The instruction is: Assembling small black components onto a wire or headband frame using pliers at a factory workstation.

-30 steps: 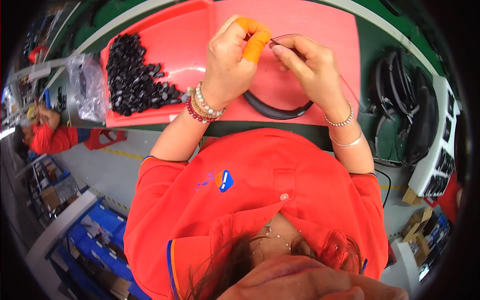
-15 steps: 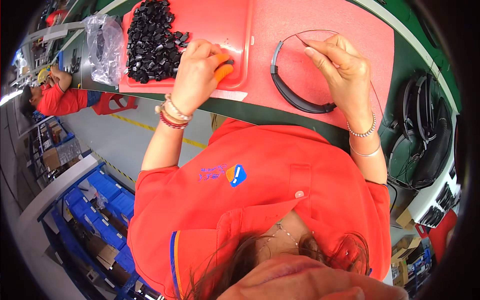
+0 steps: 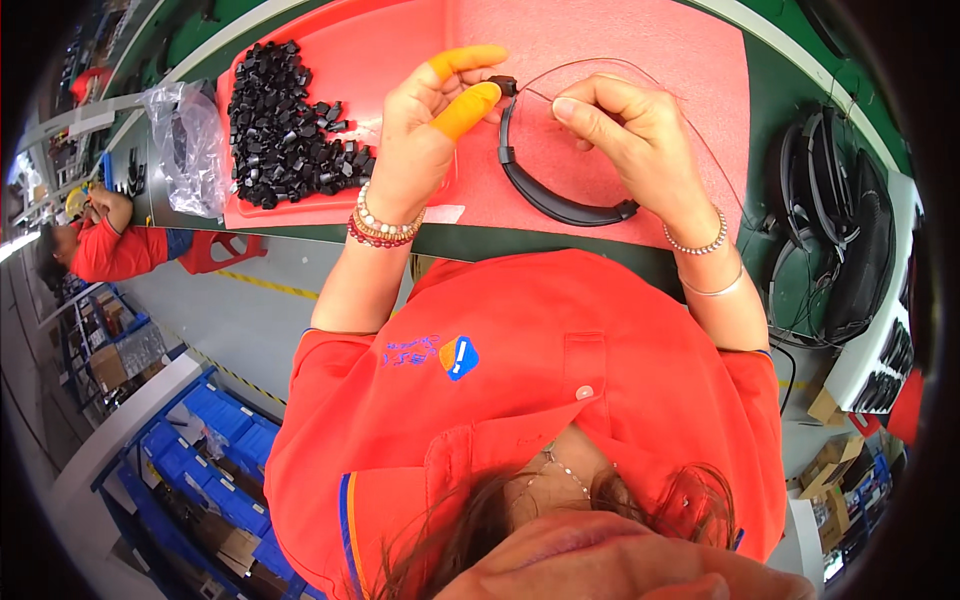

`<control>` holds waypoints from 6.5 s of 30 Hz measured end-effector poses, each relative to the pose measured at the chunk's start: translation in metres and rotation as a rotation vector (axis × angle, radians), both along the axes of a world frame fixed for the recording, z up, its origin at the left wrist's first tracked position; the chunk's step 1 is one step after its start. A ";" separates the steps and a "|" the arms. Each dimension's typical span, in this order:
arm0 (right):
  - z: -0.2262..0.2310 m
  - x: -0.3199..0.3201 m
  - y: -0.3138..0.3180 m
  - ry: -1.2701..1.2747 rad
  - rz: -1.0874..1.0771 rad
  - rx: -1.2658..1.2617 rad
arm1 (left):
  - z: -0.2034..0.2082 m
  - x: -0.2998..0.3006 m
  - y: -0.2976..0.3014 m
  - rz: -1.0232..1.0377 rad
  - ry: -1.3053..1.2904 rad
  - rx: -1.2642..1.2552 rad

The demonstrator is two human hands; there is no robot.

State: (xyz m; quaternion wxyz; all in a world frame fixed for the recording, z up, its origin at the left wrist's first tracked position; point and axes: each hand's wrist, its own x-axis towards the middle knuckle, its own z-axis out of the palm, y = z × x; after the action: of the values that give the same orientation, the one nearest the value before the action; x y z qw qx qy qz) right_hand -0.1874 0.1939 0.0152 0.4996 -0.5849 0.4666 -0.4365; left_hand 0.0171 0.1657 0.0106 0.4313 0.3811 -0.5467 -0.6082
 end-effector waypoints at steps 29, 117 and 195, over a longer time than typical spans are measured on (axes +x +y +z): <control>-0.004 -0.005 -0.004 0.431 0.067 -0.461 | -0.003 -0.019 0.002 -0.058 0.070 0.016; -0.012 -0.007 0.007 0.344 -0.121 -0.578 | -0.008 -0.032 0.012 -0.010 0.055 -0.082; -0.004 0.031 -0.043 -0.298 0.032 -0.001 | 0.016 -0.005 -0.025 0.312 -0.528 -0.930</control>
State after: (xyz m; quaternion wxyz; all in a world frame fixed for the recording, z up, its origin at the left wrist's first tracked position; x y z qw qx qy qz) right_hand -0.1563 0.1513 0.0116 0.5700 -0.5214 0.3776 -0.5105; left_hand 0.0122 0.1408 0.0263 0.4874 0.3664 -0.7841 -0.1157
